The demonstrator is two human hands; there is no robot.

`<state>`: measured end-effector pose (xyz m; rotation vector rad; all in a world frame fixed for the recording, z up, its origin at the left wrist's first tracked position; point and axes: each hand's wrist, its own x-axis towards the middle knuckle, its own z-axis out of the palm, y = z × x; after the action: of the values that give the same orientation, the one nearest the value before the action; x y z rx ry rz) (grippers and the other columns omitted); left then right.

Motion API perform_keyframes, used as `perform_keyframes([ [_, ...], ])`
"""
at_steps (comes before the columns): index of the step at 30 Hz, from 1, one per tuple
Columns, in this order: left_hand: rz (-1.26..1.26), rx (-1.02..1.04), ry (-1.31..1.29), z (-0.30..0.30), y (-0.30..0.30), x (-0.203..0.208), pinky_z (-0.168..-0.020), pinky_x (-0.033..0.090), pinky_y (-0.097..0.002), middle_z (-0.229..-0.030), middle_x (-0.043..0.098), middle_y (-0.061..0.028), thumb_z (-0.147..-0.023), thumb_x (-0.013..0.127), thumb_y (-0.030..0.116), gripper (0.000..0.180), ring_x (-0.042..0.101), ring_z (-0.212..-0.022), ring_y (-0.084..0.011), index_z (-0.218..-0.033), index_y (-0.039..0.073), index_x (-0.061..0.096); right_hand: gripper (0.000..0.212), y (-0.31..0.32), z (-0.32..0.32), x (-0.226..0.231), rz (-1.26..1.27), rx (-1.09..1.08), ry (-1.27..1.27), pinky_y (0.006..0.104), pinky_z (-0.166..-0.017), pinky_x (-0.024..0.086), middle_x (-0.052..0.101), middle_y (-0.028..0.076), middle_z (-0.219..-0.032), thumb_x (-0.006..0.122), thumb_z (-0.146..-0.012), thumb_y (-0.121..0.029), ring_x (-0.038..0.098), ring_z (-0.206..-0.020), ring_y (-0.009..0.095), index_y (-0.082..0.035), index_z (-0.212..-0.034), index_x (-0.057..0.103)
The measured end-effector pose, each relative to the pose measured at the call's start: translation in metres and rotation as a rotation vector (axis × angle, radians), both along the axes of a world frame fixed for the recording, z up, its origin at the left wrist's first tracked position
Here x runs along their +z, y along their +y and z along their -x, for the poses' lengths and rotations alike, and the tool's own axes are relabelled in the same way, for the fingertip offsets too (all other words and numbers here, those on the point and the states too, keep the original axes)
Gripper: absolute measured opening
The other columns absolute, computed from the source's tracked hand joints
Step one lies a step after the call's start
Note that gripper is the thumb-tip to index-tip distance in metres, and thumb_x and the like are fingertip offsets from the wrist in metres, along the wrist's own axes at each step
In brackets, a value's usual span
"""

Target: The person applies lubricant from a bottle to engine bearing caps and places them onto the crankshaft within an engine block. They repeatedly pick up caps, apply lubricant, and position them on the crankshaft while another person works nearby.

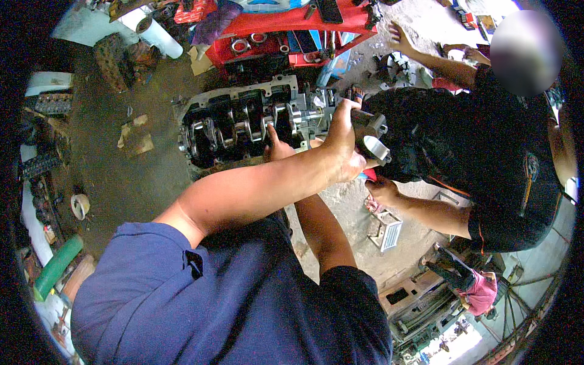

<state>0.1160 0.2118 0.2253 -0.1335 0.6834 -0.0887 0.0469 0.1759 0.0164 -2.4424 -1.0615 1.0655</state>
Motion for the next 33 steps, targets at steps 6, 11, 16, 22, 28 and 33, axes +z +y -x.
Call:
perform_keyframes([
  [6, 0.0, 0.032, -0.056, -0.015, 0.0, 0.005, -0.074, 0.049, -0.051, -0.094, 0.064, -0.0043, -0.076, 0.06, 0.057, 0.047, 0.059, -0.087, -0.027, -0.104, 0.019, 0.06, 0.068, -0.012, 0.002, 0.013, -0.32, -0.132, -0.215, 0.0453, -0.071, 0.054, 0.066, 0.022, -0.113, 0.064, -0.09, -0.021, 0.068, -0.093, 0.035, -0.012, -0.15, 0.033],
  [11, -0.017, -0.003, -0.029, -0.035, -0.003, 0.009, -0.08, 0.048, -0.0535, -0.101, 0.061, -0.0027, -0.078, 0.057, 0.056, 0.044, 0.058, -0.095, -0.0263, -0.106, 0.022, 0.057, 0.066, -0.024, -0.003, -0.03, -0.568, -0.212, -0.422, 0.0371, -0.077, 0.049, 0.063, 0.018, -0.109, 0.065, -0.093, -0.021, 0.059, -0.09, 0.026, -0.016, -0.153, 0.037],
  [16, 0.024, -0.104, -0.045, -0.051, -0.025, 0.001, -0.08, 0.048, -0.0499, -0.099, 0.059, -0.0023, -0.08, 0.054, 0.06, 0.048, 0.057, -0.095, -0.0247, -0.106, 0.021, 0.057, 0.041, -0.04, -0.012, -0.027, -0.73, -0.559, 0.073, 0.0235, -0.074, 0.049, 0.057, 0.005, -0.112, 0.044, -0.106, -0.019, 0.056, -0.087, 0.011, -0.009, -0.146, 0.044],
  [22, -0.055, -0.053, -0.149, -0.056, -0.041, 0.0, -0.087, 0.048, -0.0502, -0.115, 0.057, -0.0063, -0.077, 0.059, 0.064, 0.067, 0.055, -0.107, -0.0274, -0.126, 0.019, 0.052, 0.032, -0.047, -0.017, -0.011, -0.639, -0.7, 0.177, 0.0219, -0.071, 0.05, 0.059, 0.001, -0.108, 0.053, -0.101, -0.016, 0.054, -0.082, 0.01, -0.009, -0.132, 0.057],
  [28, -0.219, -0.085, -0.018, -0.064, -0.036, 0.0, -0.086, 0.047, -0.05, -0.122, 0.05, -0.009, -0.076, 0.065, 0.06, 0.076, 0.051, -0.109, -0.027, -0.135, 0.018, 0.042, 0.043, -0.042, -0.017, -0.002, -0.686, -0.56, -0.013, 0.0341, -0.082, 0.049, 0.063, 0.009, -0.111, 0.067, -0.088, -0.008, 0.057, -0.093, 0.02, -0.008, -0.13, 0.057],
  [33, -0.485, -0.094, 0.032, -0.073, -0.049, -0.015, -0.092, 0.046, -0.0377, -0.125, 0.048, -0.0075, -0.087, 0.068, 0.043, 0.068, 0.051, -0.113, -0.0208, -0.137, 0.008, 0.037, 0.045, -0.042, -0.017, 0.005, -0.746, -0.456, -0.301, 0.0374, -0.081, 0.05, 0.063, 0.012, -0.112, 0.068, -0.087, -0.008, 0.06, -0.094, 0.024, -0.007, -0.131, 0.057],
])
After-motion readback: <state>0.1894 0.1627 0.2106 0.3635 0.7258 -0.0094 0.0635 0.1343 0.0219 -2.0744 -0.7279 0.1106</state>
